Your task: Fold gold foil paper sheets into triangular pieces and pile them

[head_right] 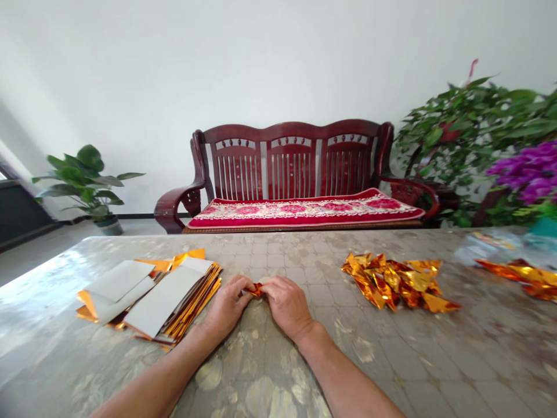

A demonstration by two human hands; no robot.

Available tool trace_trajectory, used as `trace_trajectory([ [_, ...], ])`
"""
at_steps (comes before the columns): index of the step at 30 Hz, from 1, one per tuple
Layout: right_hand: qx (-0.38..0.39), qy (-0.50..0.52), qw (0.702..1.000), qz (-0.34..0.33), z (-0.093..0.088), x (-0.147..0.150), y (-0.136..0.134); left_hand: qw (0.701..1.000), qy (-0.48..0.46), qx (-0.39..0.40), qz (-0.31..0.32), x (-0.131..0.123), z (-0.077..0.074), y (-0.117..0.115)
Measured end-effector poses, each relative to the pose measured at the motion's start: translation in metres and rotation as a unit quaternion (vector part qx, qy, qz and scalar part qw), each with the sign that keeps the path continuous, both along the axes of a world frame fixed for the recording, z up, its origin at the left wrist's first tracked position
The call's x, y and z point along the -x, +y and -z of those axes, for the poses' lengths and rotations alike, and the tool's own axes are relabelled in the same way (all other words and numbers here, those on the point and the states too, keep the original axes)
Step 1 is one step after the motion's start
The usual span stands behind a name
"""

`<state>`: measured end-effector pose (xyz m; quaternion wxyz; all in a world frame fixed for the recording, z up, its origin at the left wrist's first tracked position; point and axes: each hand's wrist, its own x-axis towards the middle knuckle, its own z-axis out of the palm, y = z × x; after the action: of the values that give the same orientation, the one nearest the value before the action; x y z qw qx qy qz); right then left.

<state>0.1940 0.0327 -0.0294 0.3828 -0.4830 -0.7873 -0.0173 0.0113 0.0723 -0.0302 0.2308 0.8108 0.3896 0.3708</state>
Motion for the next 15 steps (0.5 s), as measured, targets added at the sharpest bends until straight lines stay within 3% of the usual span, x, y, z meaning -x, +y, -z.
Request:
trace_trajectory([
  [8, 0.003, -0.008, 1.000, -0.001, -0.0004, 0.0000, -0.0003, 0.995, 0.088, -0.013, -0.054, 0.0028, -0.0079, -0.0060],
  [15, 0.001, -0.011, 1.000, -0.005, -0.0026, 0.0005, -0.0015, 0.996, 0.077, -0.022, -0.029, 0.0026, -0.0073, -0.0061],
])
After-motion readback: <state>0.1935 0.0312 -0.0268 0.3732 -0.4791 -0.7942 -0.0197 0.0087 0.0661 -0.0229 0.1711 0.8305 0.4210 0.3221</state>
